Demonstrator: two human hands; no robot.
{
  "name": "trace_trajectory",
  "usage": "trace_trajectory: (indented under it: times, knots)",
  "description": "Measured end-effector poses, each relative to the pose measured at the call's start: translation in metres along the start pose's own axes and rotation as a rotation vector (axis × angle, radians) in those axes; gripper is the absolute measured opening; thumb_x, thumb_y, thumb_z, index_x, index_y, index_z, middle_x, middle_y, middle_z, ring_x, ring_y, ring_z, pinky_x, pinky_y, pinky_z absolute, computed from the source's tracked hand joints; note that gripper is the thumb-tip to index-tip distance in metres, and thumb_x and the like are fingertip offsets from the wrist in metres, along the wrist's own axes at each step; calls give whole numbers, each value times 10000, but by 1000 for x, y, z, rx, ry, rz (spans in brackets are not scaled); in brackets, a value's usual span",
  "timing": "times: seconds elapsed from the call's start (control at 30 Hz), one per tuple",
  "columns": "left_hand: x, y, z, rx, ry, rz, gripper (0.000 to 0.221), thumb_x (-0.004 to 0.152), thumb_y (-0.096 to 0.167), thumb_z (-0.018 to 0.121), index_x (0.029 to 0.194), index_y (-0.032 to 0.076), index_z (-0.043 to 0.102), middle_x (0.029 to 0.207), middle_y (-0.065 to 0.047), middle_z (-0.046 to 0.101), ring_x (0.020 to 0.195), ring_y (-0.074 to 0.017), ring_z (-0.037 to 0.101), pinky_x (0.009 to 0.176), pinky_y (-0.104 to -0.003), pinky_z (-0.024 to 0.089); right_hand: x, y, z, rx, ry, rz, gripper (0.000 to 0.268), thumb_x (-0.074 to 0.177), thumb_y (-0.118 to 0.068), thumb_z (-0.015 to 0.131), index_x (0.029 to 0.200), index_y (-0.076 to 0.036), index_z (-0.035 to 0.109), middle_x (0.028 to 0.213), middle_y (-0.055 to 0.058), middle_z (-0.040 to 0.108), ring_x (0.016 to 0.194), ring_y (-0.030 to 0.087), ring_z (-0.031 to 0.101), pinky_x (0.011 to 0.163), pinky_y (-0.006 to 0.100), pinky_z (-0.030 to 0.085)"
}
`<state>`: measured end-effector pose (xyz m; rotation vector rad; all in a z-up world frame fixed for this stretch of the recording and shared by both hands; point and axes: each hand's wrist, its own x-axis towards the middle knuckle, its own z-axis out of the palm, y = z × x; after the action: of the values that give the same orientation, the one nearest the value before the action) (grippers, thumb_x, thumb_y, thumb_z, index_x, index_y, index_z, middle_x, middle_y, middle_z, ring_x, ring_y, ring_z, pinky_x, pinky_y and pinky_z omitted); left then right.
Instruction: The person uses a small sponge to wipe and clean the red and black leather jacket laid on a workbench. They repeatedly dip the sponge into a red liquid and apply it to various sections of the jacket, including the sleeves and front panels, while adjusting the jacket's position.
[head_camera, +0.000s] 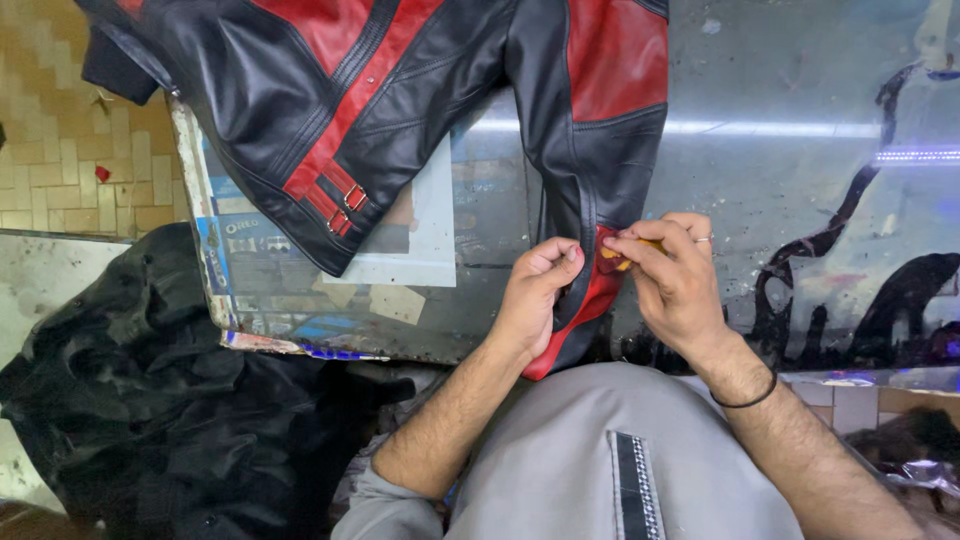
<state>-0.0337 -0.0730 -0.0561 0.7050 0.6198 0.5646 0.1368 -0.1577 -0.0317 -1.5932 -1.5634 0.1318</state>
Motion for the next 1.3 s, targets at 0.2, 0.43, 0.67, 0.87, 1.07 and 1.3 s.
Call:
trace_trajectory:
  times: [0.2, 0.43, 0.67, 0.87, 1.07, 1.3]
  knots:
    - [0, 2, -1, 20, 33, -25, 179, 1067, 179, 576, 1094, 35, 679, 1050, -40, 731, 962, -86, 666, 922, -266, 516, 0, 4, -3, 24, -66, -63, 426, 775, 108, 704, 1130, -124, 751, 1134, 26, 663, 1061, 268, 551, 971, 406, 433]
    - [1, -1, -6, -8, 3, 8, 146, 1100, 161, 595, 1094, 34, 667, 1024, -34, 701, 959, -95, 654, 923, -281, 514, -9, 1, -12, -39, -127, -149, 464, 705, 94, 704, 1103, -138, 755, 1128, 24, 671, 1064, 288, 559, 954, 416, 455]
    - [1, 2, -3, 21, 55, -47, 149, 1060, 170, 569, 1064, 52, 660, 1004, -6, 709, 940, -71, 650, 897, -258, 513, -8, 4, -1, 27, -1, 7, 389, 824, 81, 731, 1156, -121, 740, 1159, 38, 660, 1094, 293, 545, 966, 388, 447]
    - [0, 4, -9, 18, 50, 14, 128, 1066, 188, 605, 1019, 74, 638, 920, 57, 626, 869, -36, 566, 825, -221, 461, -20, 3, -4, 57, -122, -146, 392, 741, 28, 756, 1095, -139, 747, 1101, 23, 672, 1045, 283, 563, 940, 416, 448]
    - [-2, -7, -18, 136, 74, 74, 136, 1067, 214, 635, 1050, 79, 647, 868, 96, 552, 785, -7, 437, 719, -199, 359, -24, -2, -4, 63, 4, 37, 407, 806, 50, 732, 1180, -109, 722, 1158, 45, 657, 1100, 302, 553, 977, 409, 460]
    - [-21, 8, -11, 610, 128, 257, 249, 1072, 259, 571, 1170, 47, 658, 973, 43, 651, 917, -66, 579, 846, -238, 472, -37, -9, -5, 115, -122, -84, 363, 781, -22, 766, 1130, -114, 726, 1094, 53, 669, 1058, 304, 586, 918, 414, 459]
